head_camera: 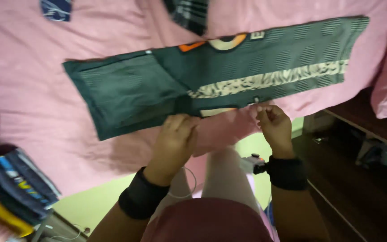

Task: The person folds a dark green basketball jersey on a pink bed. They smooth the fabric, fold the sleeves inward, fold the bottom up, and then fold the garment in half to create a compact stack.

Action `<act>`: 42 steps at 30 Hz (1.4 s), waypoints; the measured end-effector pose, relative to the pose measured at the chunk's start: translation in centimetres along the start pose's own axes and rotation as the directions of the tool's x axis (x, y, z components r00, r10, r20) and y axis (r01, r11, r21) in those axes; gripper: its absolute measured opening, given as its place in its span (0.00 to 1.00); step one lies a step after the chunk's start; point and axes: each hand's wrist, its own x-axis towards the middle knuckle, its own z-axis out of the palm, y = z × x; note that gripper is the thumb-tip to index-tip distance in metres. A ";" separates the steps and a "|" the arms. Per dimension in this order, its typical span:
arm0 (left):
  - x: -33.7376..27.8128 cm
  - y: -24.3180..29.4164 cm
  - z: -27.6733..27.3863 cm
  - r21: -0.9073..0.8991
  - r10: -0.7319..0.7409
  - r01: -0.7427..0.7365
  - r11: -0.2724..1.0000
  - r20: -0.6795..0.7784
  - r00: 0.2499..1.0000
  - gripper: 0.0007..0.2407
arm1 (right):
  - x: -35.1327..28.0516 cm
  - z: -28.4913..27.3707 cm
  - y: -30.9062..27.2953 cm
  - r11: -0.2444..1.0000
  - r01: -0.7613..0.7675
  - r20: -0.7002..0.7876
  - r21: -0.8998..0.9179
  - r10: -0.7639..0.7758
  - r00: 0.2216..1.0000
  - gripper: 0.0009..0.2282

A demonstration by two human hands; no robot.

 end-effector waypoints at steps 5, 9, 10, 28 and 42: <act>1.8 2.3 6.8 0.042 -0.036 0.028 0.999 0.194 0.980 0.12 | 3.4 -4.9 0.8 0.976 -0.193 -0.071 0.097 0.200 0.977 0.11; 2.0 1.7 12.5 0.095 0.018 -0.037 0.995 0.199 0.980 0.15 | 5.9 -10.4 3.0 0.985 -0.058 -0.058 0.164 0.068 0.996 0.09; 2.2 1.7 13.6 0.140 -0.042 0.020 0.990 0.155 0.987 0.13 | 6.4 -11.7 3.0 0.968 0.007 -0.025 0.249 -0.001 1.000 0.08; 11.4 4.9 21.4 0.492 -0.241 0.180 0.852 0.064 0.968 0.32 | 21.3 -21.5 -3.6 0.919 0.180 0.304 0.351 -0.294 0.906 0.22; 11.1 3.4 24.0 0.646 -0.340 0.169 0.744 0.148 0.929 0.43 | 25.1 -23.4 -3.4 0.874 0.372 0.133 0.312 -0.428 0.894 0.18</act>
